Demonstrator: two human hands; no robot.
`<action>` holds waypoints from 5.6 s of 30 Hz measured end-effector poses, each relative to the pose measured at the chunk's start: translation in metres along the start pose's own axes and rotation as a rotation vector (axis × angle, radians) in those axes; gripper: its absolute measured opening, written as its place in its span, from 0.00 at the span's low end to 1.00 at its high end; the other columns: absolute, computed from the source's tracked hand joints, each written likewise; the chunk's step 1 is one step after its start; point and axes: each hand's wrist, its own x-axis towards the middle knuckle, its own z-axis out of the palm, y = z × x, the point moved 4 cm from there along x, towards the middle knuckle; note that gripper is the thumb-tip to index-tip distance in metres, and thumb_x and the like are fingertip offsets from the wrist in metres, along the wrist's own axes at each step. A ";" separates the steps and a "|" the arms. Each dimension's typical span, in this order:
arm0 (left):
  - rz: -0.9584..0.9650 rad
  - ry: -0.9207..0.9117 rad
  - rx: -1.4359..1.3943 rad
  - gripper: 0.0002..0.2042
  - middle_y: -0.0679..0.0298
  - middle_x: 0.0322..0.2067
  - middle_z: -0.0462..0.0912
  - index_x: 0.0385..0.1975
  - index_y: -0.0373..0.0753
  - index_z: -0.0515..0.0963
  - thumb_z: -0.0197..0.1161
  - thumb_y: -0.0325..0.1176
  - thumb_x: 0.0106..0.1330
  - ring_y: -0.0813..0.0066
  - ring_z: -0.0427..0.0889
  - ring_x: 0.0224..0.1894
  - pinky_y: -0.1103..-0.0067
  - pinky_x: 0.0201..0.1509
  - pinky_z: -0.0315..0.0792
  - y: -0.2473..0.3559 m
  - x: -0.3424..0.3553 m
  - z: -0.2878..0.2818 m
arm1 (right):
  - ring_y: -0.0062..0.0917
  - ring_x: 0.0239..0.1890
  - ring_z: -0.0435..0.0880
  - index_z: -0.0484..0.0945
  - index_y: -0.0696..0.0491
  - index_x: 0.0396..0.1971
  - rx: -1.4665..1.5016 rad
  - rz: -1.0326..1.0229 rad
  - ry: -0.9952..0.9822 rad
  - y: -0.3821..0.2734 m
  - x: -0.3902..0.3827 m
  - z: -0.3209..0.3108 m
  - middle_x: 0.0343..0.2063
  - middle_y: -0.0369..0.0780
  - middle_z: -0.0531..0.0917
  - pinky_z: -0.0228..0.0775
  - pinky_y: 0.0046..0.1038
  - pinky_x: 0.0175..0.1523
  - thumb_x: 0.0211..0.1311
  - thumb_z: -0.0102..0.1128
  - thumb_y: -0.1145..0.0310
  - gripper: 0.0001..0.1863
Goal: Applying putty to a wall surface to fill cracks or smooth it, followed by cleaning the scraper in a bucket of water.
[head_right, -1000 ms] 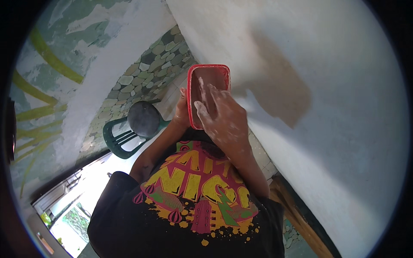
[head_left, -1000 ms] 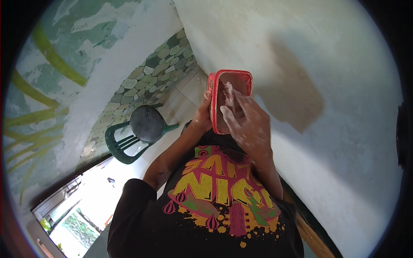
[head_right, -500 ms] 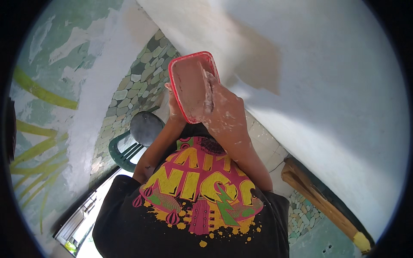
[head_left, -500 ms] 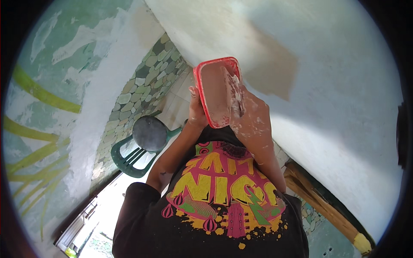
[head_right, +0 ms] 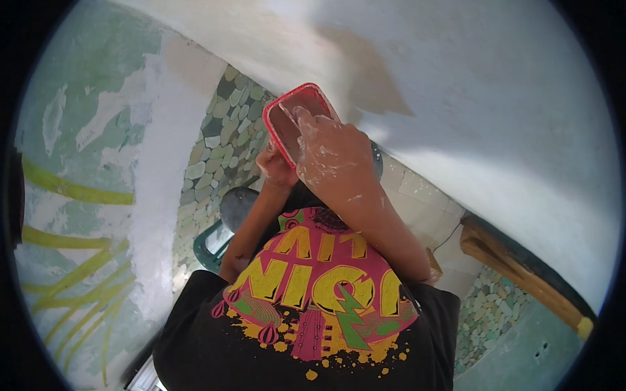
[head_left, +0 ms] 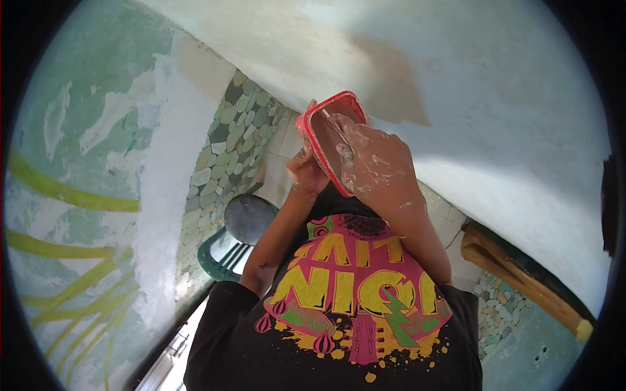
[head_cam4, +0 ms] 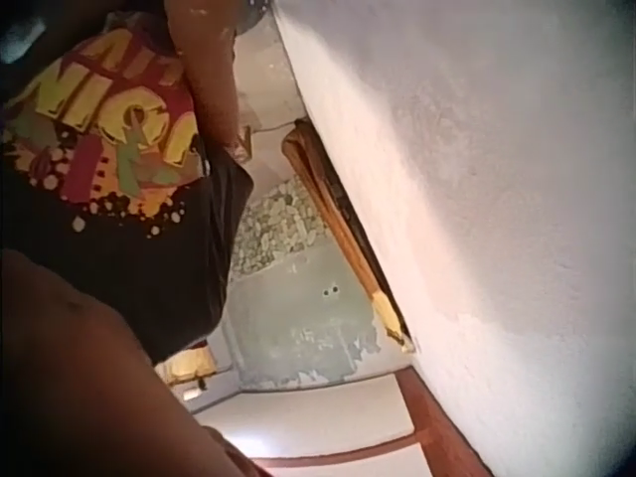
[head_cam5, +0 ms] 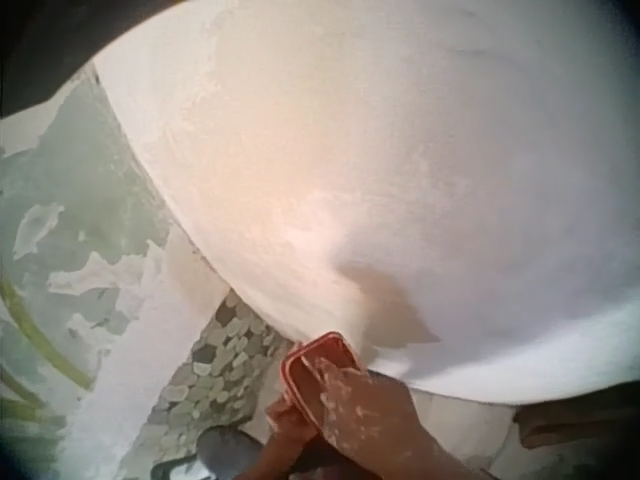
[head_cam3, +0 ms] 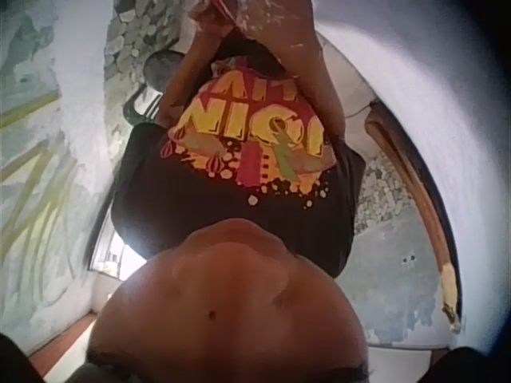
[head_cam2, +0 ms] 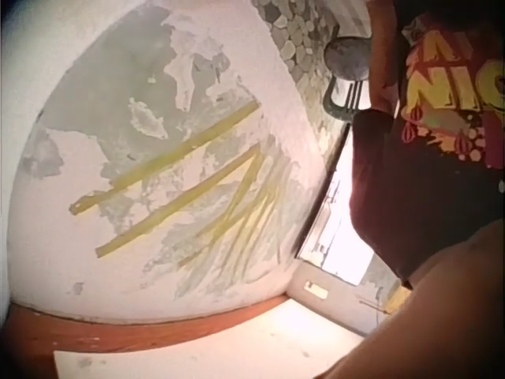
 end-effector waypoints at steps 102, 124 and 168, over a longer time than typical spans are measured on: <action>-0.039 0.012 0.509 0.44 0.50 0.71 0.60 0.76 0.32 0.46 0.50 0.61 0.74 0.55 0.63 0.72 0.63 0.76 0.56 0.026 0.008 0.023 | 0.50 0.49 0.82 0.79 0.57 0.55 0.409 0.144 0.348 -0.004 -0.028 0.048 0.46 0.51 0.84 0.77 0.42 0.53 0.59 0.60 0.76 0.22; -0.034 0.030 0.439 0.45 0.49 0.71 0.61 0.76 0.32 0.46 0.51 0.62 0.72 0.55 0.64 0.71 0.63 0.76 0.56 0.040 0.033 0.002 | 0.39 0.47 0.87 0.81 0.60 0.52 0.604 0.454 0.248 0.000 -0.021 0.026 0.46 0.51 0.86 0.79 0.34 0.52 0.62 0.60 0.77 0.17; 0.089 0.288 0.261 0.32 0.57 0.67 0.71 0.70 0.41 0.65 0.43 0.58 0.77 0.55 0.72 0.67 0.57 0.70 0.68 0.076 0.051 -0.038 | 0.31 0.56 0.82 0.71 0.57 0.63 1.753 0.523 0.729 0.072 -0.074 0.059 0.55 0.42 0.81 0.78 0.36 0.59 0.62 0.60 0.83 0.27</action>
